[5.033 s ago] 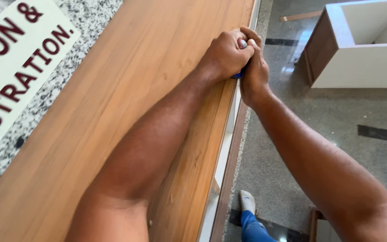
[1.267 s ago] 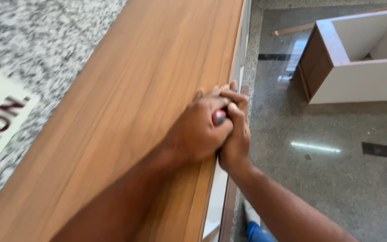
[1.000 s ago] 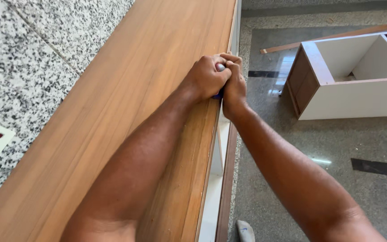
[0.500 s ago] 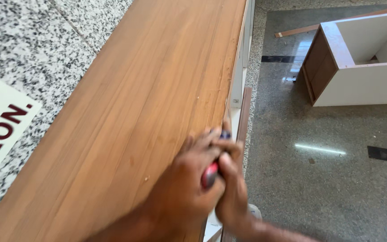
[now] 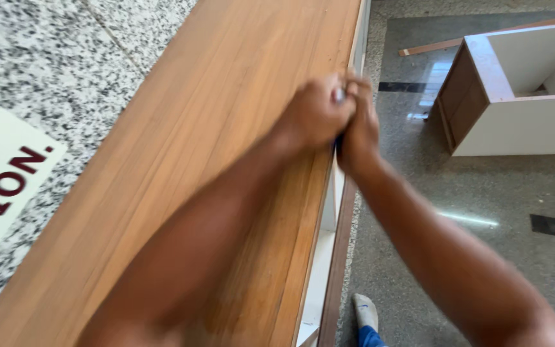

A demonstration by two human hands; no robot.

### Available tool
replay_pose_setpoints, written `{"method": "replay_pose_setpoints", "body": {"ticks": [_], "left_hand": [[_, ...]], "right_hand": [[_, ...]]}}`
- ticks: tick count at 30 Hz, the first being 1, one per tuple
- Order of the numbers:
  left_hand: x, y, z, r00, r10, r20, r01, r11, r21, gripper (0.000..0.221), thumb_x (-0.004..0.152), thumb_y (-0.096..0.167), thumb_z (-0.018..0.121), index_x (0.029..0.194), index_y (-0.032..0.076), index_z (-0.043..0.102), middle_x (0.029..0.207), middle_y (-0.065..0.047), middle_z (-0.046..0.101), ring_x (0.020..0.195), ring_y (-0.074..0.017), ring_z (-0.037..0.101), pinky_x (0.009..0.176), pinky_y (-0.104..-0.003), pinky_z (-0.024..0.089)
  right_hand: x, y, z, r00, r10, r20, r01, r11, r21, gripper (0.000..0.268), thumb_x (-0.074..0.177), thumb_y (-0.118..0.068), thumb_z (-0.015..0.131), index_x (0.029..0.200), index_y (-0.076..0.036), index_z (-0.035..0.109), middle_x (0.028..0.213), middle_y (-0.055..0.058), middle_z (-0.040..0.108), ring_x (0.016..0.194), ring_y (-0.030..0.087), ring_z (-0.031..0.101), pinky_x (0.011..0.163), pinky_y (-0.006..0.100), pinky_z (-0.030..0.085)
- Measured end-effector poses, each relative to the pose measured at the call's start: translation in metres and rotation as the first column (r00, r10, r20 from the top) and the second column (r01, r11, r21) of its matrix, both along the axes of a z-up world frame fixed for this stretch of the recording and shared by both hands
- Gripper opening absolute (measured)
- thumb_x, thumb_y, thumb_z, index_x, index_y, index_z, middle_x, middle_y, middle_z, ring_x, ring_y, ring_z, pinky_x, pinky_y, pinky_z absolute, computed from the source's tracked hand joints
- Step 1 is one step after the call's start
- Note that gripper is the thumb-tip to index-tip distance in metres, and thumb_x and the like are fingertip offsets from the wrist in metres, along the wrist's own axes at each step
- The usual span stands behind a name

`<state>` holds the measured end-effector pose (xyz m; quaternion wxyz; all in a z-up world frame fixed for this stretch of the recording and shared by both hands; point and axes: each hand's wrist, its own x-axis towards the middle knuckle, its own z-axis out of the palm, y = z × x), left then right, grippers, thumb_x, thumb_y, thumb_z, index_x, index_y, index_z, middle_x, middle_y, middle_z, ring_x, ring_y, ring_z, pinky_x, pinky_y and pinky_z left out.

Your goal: The person sands the surface of a wooden reception desk using a sanding block. They move the block back and forth along the grain of the wood, covering the length of the desk. A cloth is visible on the desk surface but is not used during the sanding process.

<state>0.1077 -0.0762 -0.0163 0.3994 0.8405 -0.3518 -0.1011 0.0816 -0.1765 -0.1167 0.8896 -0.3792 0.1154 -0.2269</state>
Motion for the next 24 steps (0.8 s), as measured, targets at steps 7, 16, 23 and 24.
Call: {"method": "replay_pose_setpoints", "body": {"ticks": [7, 16, 23, 24], "left_hand": [[-0.162, 0.149, -0.003, 0.927, -0.22, 0.305, 0.233, 0.972, -0.008, 0.049, 0.086, 0.018, 0.062, 0.127, -0.009, 0.059, 0.146, -0.037, 0.05, 0.143, -0.0475, 0.042, 0.12, -0.054, 0.024], [0.048, -0.031, -0.02, 0.964, -0.204, 0.17, 0.244, 0.933, -0.264, 0.038, 0.088, 0.011, 0.056, 0.121, -0.003, 0.067, 0.092, -0.011, 0.077, 0.072, -0.0167, 0.074, 0.066, -0.03, 0.061], [0.035, -0.034, 0.007, 0.993, -0.006, 0.116, 0.01, 0.999, -0.034, 0.032, 0.084, 0.022, 0.06, 0.093, -0.006, 0.072, 0.075, -0.015, 0.075, 0.067, -0.0247, 0.074, 0.064, -0.038, 0.06], [0.002, -0.01, 0.015, 0.995, -0.03, 0.099, 0.032, 0.999, -0.027, 0.034, 0.085, 0.022, 0.06, 0.097, -0.008, 0.072, 0.078, -0.017, 0.076, 0.069, -0.0275, 0.074, 0.065, -0.041, 0.059]], "right_hand": [[-0.201, 0.15, -0.005, 0.971, 0.09, 0.222, -0.074, 0.994, -0.081, 0.037, 0.102, -0.024, 0.051, 0.129, 0.0, 0.044, 0.176, 0.009, 0.018, 0.158, 0.032, 0.027, 0.126, 0.048, 0.021], [0.035, -0.026, -0.006, 0.993, -0.04, 0.111, 0.054, 0.99, -0.129, 0.049, 0.098, -0.04, 0.045, 0.14, -0.014, 0.045, 0.148, 0.017, 0.042, 0.129, 0.033, 0.053, 0.102, 0.043, 0.053], [0.032, -0.029, 0.015, 0.972, -0.004, -0.234, -0.012, 0.998, -0.064, 0.052, 0.099, -0.047, 0.048, 0.136, -0.01, 0.048, 0.13, 0.018, 0.053, 0.118, 0.031, 0.061, 0.092, 0.046, 0.061], [0.006, -0.01, 0.01, 0.995, 0.061, -0.073, -0.066, 0.995, -0.074, 0.055, 0.1, -0.049, 0.042, 0.14, -0.011, 0.047, 0.133, 0.017, 0.055, 0.121, 0.027, 0.06, 0.099, 0.041, 0.055]]}}
